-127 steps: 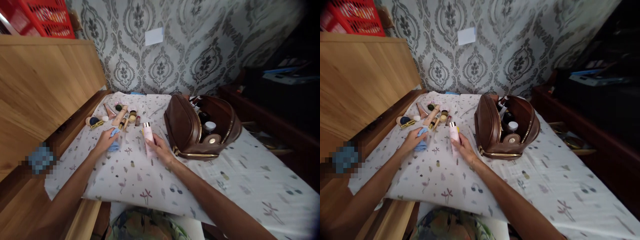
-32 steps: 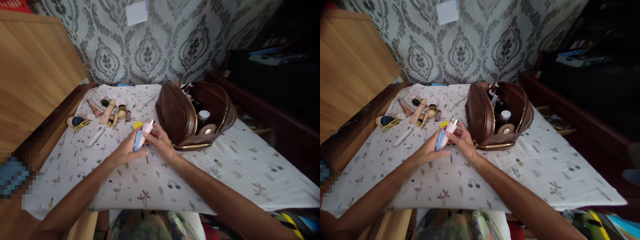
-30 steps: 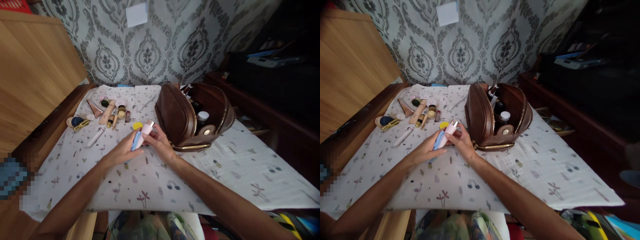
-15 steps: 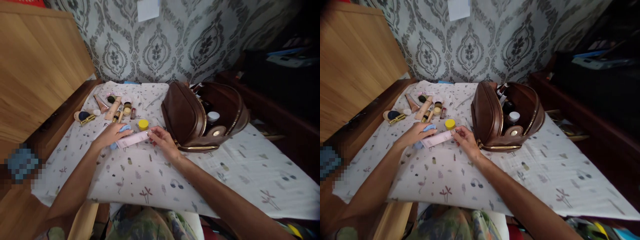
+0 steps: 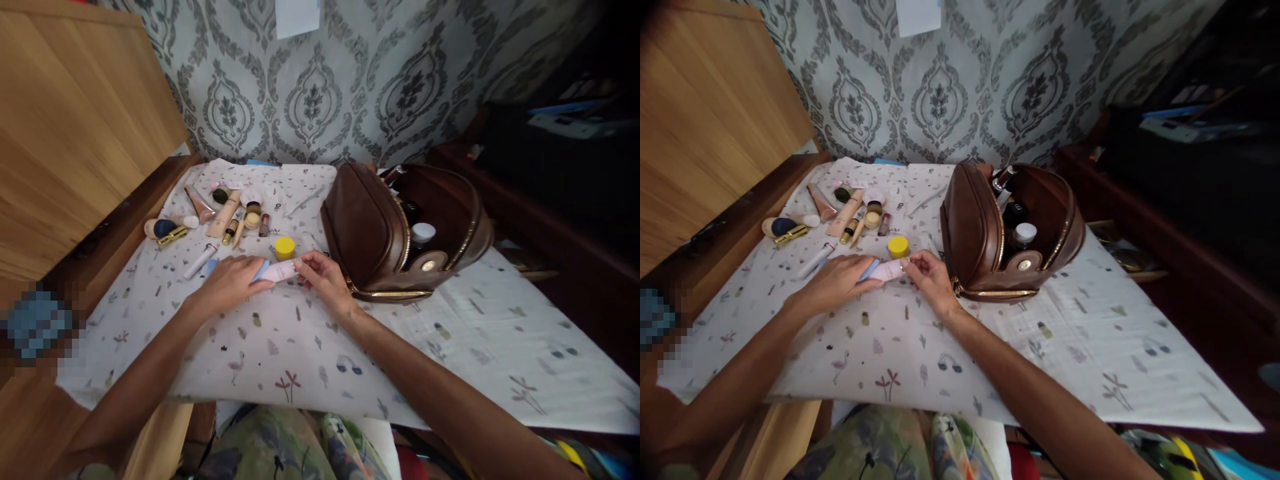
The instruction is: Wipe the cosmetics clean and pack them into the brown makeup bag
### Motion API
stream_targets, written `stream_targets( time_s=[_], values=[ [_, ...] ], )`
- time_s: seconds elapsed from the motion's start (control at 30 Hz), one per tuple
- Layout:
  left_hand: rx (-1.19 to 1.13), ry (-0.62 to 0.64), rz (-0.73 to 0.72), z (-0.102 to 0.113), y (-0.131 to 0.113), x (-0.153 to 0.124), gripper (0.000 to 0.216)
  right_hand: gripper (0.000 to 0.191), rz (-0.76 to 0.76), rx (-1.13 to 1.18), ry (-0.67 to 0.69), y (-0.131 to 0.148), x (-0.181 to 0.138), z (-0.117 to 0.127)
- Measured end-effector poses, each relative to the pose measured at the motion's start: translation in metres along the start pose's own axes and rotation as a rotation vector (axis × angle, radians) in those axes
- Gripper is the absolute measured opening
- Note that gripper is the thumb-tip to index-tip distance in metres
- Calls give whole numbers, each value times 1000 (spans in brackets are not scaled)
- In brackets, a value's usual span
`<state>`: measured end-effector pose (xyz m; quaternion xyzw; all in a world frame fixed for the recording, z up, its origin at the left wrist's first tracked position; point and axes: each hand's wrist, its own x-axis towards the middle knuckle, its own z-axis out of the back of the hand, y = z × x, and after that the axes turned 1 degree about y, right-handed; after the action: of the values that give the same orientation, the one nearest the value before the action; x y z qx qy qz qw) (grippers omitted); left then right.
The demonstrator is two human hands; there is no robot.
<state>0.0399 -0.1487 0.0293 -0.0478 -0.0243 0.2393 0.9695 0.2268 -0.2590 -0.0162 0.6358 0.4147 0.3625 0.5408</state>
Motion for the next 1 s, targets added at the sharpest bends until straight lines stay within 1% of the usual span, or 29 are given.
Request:
stream_targets(
  time_s=[0.13,0.23,0.3,0.37,0.47,0.53,0.6,0.7,0.77,0.83,0.9,1.0],
  values=[
    [-146,8,44,-2,26,-20,31,49,-37,-4,1,-2,2,1],
    [-236,35,75,-5,33,-29,34,47,-30,-34,12,-3,3,2],
    [-214,18,87,-6,33,-31,38,45,-30,-13,21,-2,3,2],
    [-141,-88,118,-5,28,-30,42,43,-18,22,31,1,1,1],
    [-78,-311,159,-1,10,-27,45,42,22,37,55,4,-1,1],
    [-100,-410,122,0,-8,-21,45,42,39,37,82,6,-2,1],
    [-125,-456,37,-4,-28,-14,45,43,57,40,109,7,-2,0],
    [-132,-457,-99,-18,-48,-1,46,42,100,36,140,7,-2,-1],
    [-123,-447,-122,-28,-48,4,46,41,124,28,150,7,-2,-1],
    [-112,-429,-95,-37,-38,2,44,42,128,22,148,6,-1,0],
    [-93,-391,-43,-41,-23,-6,42,44,111,18,139,2,2,1],
    [-10,-318,96,-40,-4,-26,41,43,87,18,113,-2,5,3]
  ],
)
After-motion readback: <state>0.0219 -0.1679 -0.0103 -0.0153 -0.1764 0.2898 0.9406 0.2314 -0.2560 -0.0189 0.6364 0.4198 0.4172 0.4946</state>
